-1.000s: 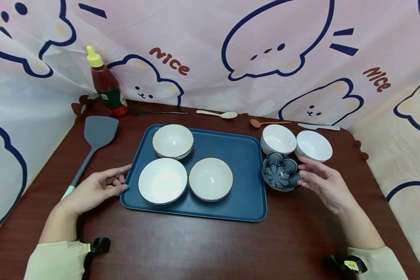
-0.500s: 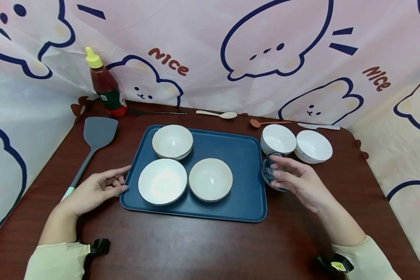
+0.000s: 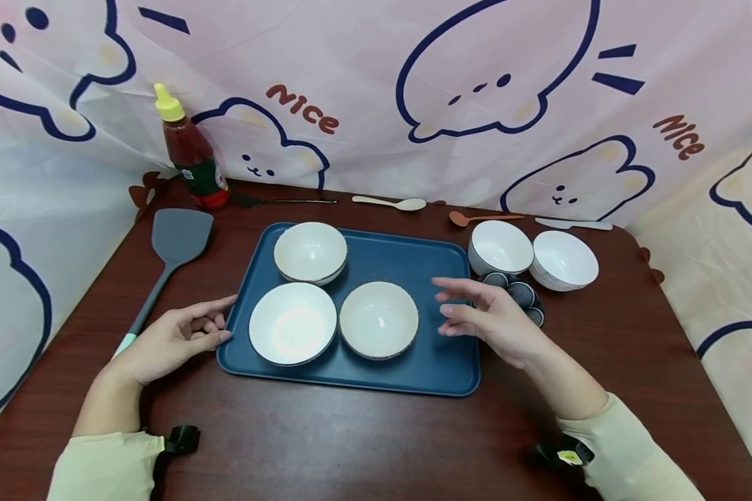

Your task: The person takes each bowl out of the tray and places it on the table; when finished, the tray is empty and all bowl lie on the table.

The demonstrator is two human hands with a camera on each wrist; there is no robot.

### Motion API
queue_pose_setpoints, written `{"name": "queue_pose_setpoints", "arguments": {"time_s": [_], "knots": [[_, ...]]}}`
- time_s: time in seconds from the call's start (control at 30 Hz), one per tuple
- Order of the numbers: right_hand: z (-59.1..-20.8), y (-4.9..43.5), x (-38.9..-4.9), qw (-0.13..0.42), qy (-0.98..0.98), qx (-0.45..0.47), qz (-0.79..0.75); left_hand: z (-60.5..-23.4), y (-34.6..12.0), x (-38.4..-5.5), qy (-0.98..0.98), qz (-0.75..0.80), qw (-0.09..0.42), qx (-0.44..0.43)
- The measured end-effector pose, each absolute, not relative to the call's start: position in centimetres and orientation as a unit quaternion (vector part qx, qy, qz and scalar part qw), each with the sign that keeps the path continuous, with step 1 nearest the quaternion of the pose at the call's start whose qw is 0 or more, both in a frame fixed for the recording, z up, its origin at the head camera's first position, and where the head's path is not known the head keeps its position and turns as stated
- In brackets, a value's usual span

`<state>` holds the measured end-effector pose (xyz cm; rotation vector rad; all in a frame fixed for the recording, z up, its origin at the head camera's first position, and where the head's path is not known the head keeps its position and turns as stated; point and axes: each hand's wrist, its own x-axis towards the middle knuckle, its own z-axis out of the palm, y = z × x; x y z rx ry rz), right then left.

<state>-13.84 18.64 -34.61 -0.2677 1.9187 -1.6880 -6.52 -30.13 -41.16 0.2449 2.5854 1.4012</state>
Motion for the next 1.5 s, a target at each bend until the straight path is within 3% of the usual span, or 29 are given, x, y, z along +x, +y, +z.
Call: {"name": "queue_pose_setpoints", "arguments": {"time_s": [0.87, 1.5], "knots": [[-38.0, 15.1, -14.2, 0.371, 0.664, -0.141, -0.633, -41.2, -30.1, -6.6, 0.877, 0.464, 0.098, 0.079], [-37.6, 15.2, -12.9, 0.356, 0.642, -0.086, -0.673, -41.2, -30.2, -6.6, 0.881, 0.458, 0.093, 0.077]]}}
